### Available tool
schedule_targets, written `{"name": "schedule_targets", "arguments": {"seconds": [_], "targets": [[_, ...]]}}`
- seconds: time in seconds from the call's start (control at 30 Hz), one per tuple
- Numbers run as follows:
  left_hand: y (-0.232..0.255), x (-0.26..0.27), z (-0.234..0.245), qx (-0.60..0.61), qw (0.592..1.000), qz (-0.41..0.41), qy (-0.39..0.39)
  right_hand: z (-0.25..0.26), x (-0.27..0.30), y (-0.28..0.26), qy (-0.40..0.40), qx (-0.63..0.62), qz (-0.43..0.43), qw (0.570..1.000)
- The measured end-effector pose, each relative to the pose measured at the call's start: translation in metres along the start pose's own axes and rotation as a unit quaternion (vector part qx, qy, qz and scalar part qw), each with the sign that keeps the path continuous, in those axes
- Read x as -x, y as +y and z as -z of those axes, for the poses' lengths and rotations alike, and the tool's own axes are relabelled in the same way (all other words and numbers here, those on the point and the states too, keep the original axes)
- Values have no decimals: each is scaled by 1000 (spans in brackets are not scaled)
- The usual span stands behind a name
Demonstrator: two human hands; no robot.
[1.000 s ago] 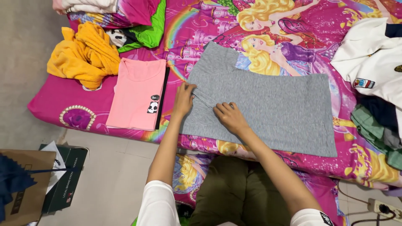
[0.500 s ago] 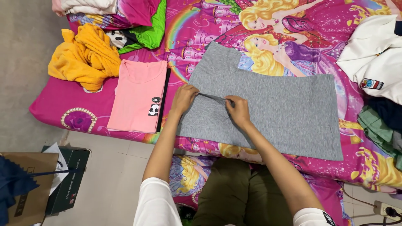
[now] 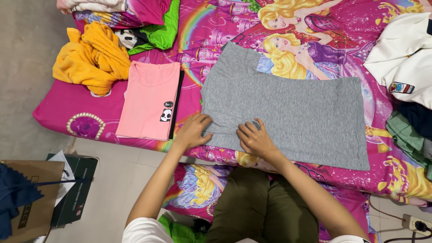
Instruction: Folding various shirts and organizing them on a bed.
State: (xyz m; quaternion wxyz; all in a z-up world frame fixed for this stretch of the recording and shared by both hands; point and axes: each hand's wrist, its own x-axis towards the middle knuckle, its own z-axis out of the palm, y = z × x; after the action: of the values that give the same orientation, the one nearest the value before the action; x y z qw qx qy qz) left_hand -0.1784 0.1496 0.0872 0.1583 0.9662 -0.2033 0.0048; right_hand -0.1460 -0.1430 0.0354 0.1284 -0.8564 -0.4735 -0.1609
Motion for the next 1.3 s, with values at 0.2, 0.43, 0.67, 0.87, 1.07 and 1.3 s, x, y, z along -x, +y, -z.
{"name": "schedule_targets", "arguments": {"seconds": [0.2, 0.43, 0.67, 0.87, 1.07, 1.3], "targets": [[-3, -7, -46, -55, 998, 34, -29, -11, -5, 1, -62, -34, -31, 997], [-32, -11, -67, 17, 988, 142, 52, -15, -8, 5, -148, -106, -93, 979], [-49, -44, -45, 69, 981, 120, 132, -21, -34, 13, -83, -156, -168, 970], [-57, -57, -48, 92, 984, 115, 100, -18, -63, -18, -21, -121, -23, 992], [-60, -54, -42, 143, 979, 113, 91, -60, -81, -55, -19, -60, 52, 997], [-51, -52, -39, 122, 982, 99, 107, -67, -74, -58, 43, -147, -2, 988]]}}
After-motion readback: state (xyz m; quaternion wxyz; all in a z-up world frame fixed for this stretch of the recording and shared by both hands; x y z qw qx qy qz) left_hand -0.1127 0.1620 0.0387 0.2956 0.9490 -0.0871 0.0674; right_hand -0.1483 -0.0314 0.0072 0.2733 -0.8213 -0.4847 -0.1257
